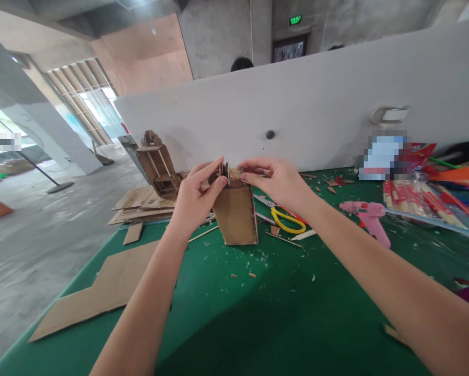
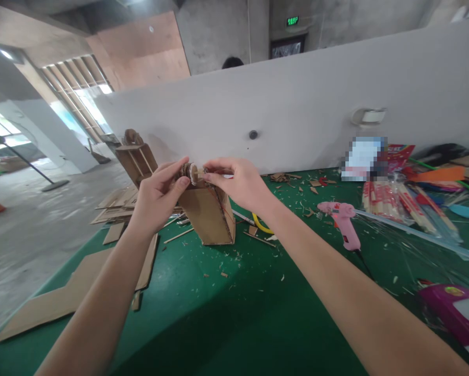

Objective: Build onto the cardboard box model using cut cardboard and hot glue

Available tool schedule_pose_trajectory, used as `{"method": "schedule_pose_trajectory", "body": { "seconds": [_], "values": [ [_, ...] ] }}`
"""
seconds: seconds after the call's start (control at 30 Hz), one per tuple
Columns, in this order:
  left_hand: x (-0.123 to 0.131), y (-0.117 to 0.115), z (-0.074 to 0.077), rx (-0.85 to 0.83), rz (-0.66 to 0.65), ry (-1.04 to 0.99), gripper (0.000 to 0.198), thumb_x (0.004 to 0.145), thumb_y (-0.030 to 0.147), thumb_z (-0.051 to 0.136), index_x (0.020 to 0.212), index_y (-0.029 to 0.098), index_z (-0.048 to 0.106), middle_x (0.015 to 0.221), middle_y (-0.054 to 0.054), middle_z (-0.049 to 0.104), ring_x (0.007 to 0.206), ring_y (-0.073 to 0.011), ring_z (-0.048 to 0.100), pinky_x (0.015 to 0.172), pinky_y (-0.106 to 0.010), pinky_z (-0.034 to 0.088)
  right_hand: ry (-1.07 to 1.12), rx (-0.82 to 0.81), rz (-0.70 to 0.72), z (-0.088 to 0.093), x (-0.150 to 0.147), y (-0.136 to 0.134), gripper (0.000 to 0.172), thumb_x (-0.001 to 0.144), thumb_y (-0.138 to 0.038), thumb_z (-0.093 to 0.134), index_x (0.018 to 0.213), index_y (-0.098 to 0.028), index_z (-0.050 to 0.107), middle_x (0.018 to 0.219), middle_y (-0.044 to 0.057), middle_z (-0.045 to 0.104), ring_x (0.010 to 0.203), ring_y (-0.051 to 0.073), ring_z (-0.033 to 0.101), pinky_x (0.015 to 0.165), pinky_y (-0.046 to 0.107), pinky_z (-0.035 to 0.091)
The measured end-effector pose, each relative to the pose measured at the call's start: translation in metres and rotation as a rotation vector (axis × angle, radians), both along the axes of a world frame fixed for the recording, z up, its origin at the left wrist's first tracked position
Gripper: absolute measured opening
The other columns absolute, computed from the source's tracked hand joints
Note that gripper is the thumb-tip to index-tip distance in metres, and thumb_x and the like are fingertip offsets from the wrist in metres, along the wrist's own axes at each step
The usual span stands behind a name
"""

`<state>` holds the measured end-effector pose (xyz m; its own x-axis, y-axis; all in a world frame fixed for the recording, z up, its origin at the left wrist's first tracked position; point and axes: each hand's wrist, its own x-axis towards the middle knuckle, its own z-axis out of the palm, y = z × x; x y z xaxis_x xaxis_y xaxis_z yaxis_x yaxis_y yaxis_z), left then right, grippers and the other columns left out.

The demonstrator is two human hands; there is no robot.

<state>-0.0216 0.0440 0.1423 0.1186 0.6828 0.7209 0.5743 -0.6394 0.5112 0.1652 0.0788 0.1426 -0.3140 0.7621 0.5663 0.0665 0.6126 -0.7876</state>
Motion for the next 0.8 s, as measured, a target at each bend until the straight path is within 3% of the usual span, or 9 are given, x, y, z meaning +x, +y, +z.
{"method": "schedule_pose_trajectory", "body": {
  "seconds": [0.17,0.37,0.6,0.8],
  "values": [
    [0.003,0.000,0.001,0.021,0.003,0.030,0.036,0.087,0.031,0.055,0.122,0.026,0.059,0.120,-0.005,0.060,0.110,-0.0179,0.055,0.092,-0.032,0.047,-0.047,0.060,-0.021,-0.002,-0.001,-0.001,0.019,0.080,-0.031,0.064,0.096,-0.023,0.070,0.101,0.002,0.070,0.096,0.020,0.063,0.090,0.039,0.048],
    [0.003,0.001,-0.003,0.003,-0.046,-0.025,0.037,0.086,0.032,0.057,0.122,0.024,0.059,0.116,-0.007,0.062,0.107,-0.0185,0.057,0.088,-0.032,0.050,-0.034,0.089,-0.056,-0.005,0.000,-0.002,0.022,0.081,-0.031,0.064,0.099,-0.020,0.068,0.100,0.004,0.071,0.094,0.018,0.064,0.088,0.035,0.049],
    [-0.021,0.006,-0.005,-0.155,-0.251,-0.229,0.045,0.083,0.028,0.060,0.128,0.025,0.050,0.125,-0.008,0.058,0.118,-0.0235,0.053,0.096,-0.041,0.046,-0.055,0.058,0.006,-0.004,0.011,-0.005,0.022,0.083,-0.028,0.060,0.103,-0.021,0.066,0.106,0.003,0.070,0.099,0.018,0.064,0.090,0.034,0.049],
    [-0.028,0.005,-0.001,-0.287,-0.279,-0.140,0.042,0.079,0.025,0.066,0.119,0.019,0.056,0.127,-0.011,0.057,0.120,-0.0264,0.051,0.097,-0.041,0.046,-0.153,0.095,-0.114,-0.004,0.017,-0.004,0.018,0.082,-0.031,0.060,0.093,-0.020,0.069,0.095,0.004,0.072,0.086,0.019,0.066,0.080,0.035,0.052]
  ]
}}
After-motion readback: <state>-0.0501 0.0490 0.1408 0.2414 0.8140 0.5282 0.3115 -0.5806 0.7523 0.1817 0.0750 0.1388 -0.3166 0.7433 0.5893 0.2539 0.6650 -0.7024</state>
